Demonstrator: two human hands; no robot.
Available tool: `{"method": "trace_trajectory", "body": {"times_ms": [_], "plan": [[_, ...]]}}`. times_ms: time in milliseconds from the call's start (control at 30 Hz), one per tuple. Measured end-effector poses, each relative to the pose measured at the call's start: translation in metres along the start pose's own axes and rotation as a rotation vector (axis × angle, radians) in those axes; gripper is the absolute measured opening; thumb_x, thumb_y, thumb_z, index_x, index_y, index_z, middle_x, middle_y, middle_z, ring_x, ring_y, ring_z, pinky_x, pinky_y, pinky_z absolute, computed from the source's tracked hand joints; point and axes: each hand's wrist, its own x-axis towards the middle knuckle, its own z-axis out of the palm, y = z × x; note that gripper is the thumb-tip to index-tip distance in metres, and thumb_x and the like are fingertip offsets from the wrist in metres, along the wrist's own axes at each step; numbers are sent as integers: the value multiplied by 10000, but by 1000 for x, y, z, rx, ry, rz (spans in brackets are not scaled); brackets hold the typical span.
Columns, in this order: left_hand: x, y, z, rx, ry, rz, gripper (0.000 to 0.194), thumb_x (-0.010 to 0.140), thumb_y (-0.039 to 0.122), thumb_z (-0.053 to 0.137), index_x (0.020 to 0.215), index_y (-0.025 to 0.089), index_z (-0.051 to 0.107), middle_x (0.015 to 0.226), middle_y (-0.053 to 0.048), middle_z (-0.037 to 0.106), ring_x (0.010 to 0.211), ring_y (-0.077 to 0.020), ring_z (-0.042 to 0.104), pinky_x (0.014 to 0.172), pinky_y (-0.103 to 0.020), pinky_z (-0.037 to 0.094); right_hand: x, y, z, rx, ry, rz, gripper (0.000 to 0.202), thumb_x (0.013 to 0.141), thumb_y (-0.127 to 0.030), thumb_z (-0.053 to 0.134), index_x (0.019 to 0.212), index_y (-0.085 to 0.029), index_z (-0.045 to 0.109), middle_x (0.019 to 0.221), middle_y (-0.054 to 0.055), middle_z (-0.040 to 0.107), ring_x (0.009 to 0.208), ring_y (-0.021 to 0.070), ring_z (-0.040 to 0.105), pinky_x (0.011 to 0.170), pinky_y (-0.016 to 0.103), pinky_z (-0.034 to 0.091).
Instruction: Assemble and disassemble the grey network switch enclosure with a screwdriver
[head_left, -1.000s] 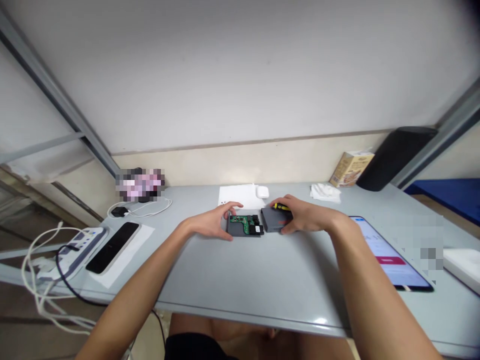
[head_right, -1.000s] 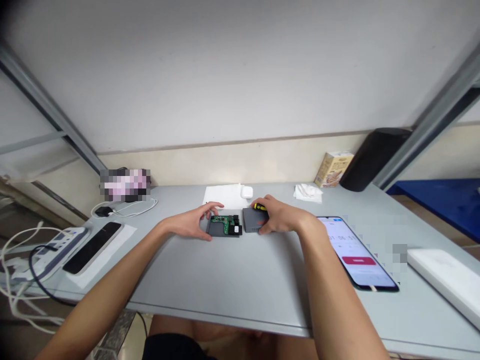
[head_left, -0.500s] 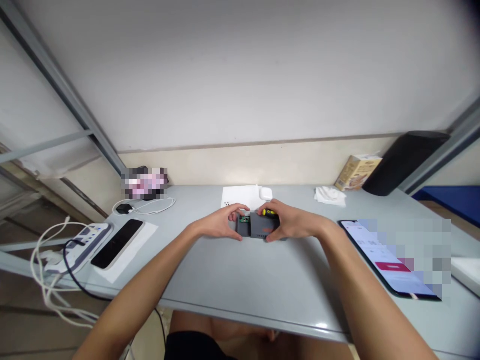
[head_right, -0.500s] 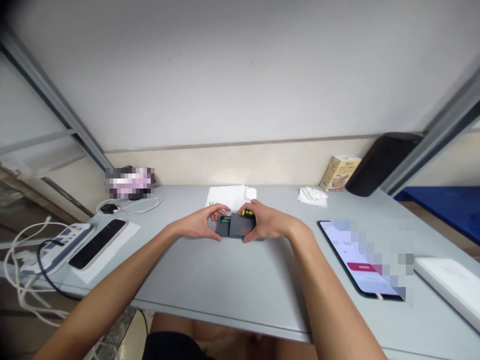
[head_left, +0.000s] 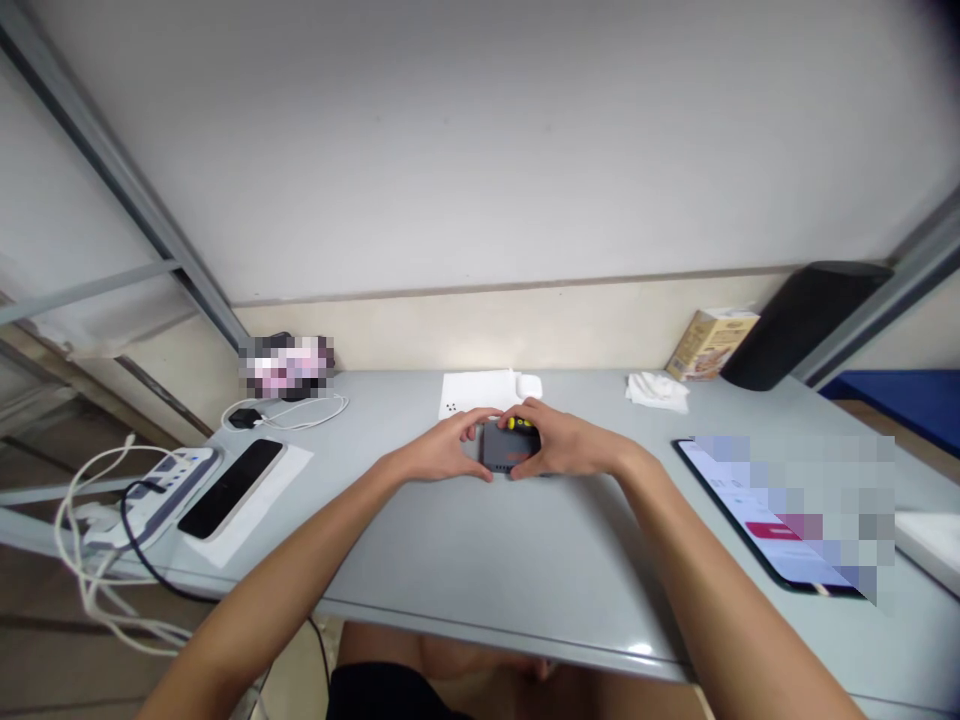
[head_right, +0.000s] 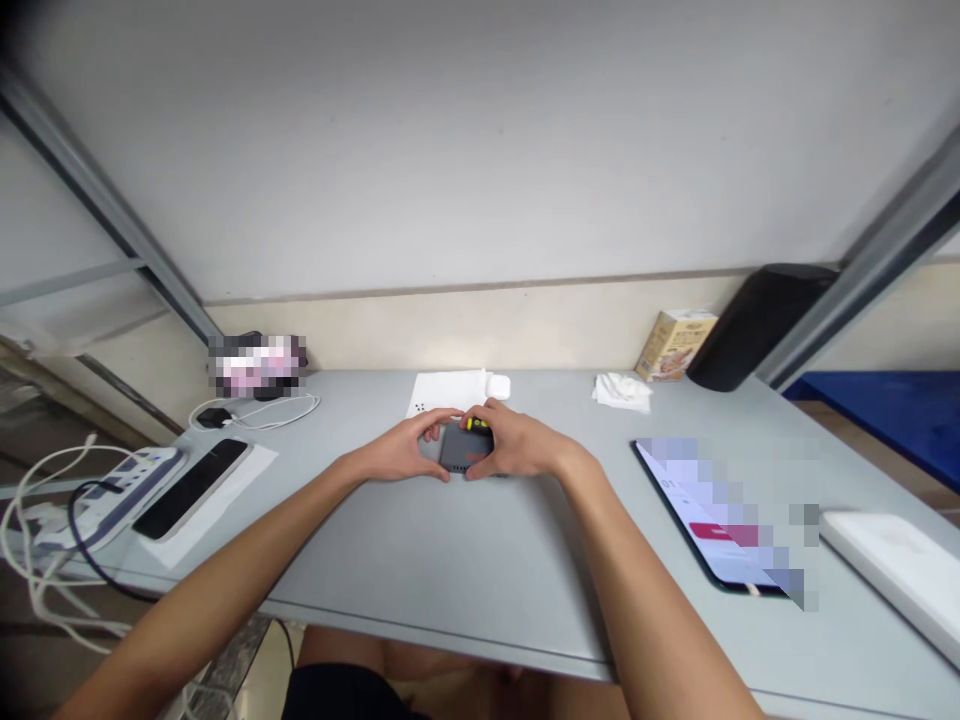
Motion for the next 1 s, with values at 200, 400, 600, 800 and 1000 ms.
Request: {"method": "trace_trajectory", "body": {"times_ms": [200, 400, 600, 800, 1000], "plan": [[-4, 11, -3, 199, -9, 75, 832, 810, 465, 876, 1541, 317, 507, 1362, -106, 642, 1157, -277, 619, 1023, -443, 525, 12, 12, 4, 77, 216, -114, 292, 911, -467, 688, 1095, -248, 748, 1119, 96, 675, 970, 253, 676, 903, 410, 539], [-8, 24, -2, 489, -12, 178, 528, 983, 535, 656, 1417, 237, 611, 1320, -127, 702, 1221, -301, 647, 1074, -452, 508, 19, 24, -9, 17, 818, -195, 243, 957, -412, 656, 1082, -237, 770, 1056, 106, 698, 994, 272, 676, 970, 450, 507], [-11, 32, -10, 503, -42, 126, 431, 1091, 488, 438, 1361, 236, 661, 1147, -99, 759, 1056, -270, 687, 972, -434, 520, 7, 15, -25, 198, 1172, -165, 363, 974, -545, 635, 1131, -252, 783, 841, 34, 599, 780, 203, 563, 815, 390, 493], [-10, 34, -17, 407, -30, 97, 437, 1114, 404, 330, 987, 198, 693, 911, -80, 715, 892, -238, 647, 850, -380, 479, 9, 5, -22, 582, 1131, -213, 461, 939, -653, 645, 1124, -244, 748, 855, 15, 636, 742, 156, 587, 716, 302, 490], [-9, 25, -21, 183, -32, -21, 540, 1117, 502, 284, 719, 199, 491, 700, -14, 549, 643, -166, 467, 645, -324, 368, 20, 3, -9, 625, 989, -120, 537, 902, -702, 651, 1104, -218, 765, 850, 42, 707, 781, 181, 644, 760, 325, 536]]}}
